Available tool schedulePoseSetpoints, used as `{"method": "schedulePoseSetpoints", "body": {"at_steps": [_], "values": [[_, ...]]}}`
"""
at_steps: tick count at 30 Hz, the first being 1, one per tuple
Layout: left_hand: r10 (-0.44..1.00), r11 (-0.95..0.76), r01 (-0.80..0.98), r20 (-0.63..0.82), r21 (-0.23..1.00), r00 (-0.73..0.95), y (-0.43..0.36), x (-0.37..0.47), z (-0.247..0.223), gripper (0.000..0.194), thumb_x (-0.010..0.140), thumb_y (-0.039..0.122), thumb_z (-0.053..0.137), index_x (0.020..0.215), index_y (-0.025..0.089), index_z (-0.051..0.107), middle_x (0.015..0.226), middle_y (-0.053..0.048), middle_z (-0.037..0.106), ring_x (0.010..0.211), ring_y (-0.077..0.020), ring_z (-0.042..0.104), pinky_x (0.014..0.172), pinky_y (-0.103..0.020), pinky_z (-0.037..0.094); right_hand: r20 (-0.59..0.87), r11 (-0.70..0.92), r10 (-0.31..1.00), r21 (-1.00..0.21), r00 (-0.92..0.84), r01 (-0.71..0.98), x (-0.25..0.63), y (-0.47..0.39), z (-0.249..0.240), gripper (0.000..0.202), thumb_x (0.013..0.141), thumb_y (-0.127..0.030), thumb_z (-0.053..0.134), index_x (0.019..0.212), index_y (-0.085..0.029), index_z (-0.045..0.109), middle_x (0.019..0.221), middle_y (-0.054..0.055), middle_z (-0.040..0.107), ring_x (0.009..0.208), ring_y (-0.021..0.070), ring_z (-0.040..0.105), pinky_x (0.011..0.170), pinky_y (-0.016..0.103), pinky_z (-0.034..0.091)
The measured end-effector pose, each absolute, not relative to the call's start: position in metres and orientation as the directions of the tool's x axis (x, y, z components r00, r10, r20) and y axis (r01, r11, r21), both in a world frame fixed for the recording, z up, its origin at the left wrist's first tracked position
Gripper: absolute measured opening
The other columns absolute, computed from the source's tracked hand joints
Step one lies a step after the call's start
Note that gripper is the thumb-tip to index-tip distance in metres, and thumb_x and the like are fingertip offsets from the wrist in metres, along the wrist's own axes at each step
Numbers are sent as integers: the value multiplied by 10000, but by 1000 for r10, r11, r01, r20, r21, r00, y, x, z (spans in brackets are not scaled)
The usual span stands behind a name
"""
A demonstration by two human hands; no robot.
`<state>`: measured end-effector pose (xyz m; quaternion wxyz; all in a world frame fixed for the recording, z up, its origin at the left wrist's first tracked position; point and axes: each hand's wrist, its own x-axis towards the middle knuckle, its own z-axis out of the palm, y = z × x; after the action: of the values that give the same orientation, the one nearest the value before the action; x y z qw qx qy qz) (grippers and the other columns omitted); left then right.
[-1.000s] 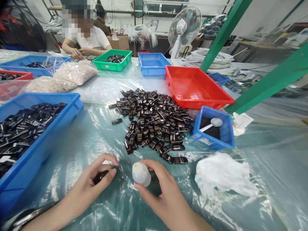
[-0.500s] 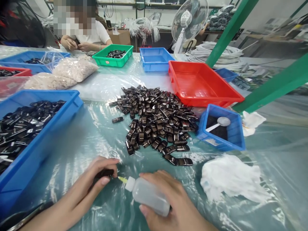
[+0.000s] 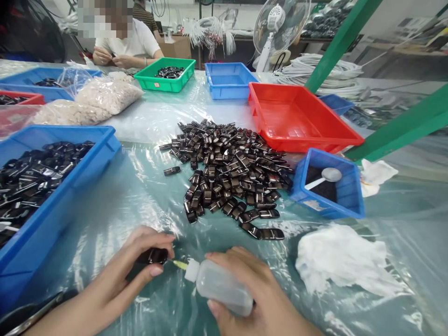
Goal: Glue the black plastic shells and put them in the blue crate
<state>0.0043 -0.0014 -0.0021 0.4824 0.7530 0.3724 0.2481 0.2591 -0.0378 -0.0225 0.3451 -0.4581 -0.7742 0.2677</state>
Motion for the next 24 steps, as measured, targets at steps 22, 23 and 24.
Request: {"method": "schedulePoseSetpoints", "body": {"at_steps": [22, 23, 24], "values": [[730, -290, 373, -48, 881, 682, -2, 2, 3, 364, 985, 231, 483, 1313, 381, 430, 1070, -19, 572, 1016, -218, 502, 818, -326, 464, 168, 405, 883, -742, -438, 534, 268, -35, -15, 494, 769, -335, 754, 1228, -359, 571, 877, -28, 677, 759, 155, 661, 672, 238, 547], [733, -282, 377, -55, 882, 677, -2, 2, 3, 356, 983, 228, 487, 1305, 374, 442, 1065, -21, 568, 1009, -216, 507, 810, -320, 469, 163, 402, 884, -745, -438, 533, 268, -35, -14, 495, 770, -330, 754, 1229, -363, 571, 881, -28, 677, 762, 156, 662, 674, 238, 547], [735, -284, 373, -50, 883, 676, -3, 2, 3, 356, 980, 222, 492, 1301, 369, 447, 1061, -19, 570, 1000, -214, 510, 801, -314, 471, 159, 397, 885, -749, -437, 531, 268, -35, -14, 496, 772, -326, 754, 1230, -366, 571, 891, -26, 679, 771, 158, 663, 684, 240, 548]]}}
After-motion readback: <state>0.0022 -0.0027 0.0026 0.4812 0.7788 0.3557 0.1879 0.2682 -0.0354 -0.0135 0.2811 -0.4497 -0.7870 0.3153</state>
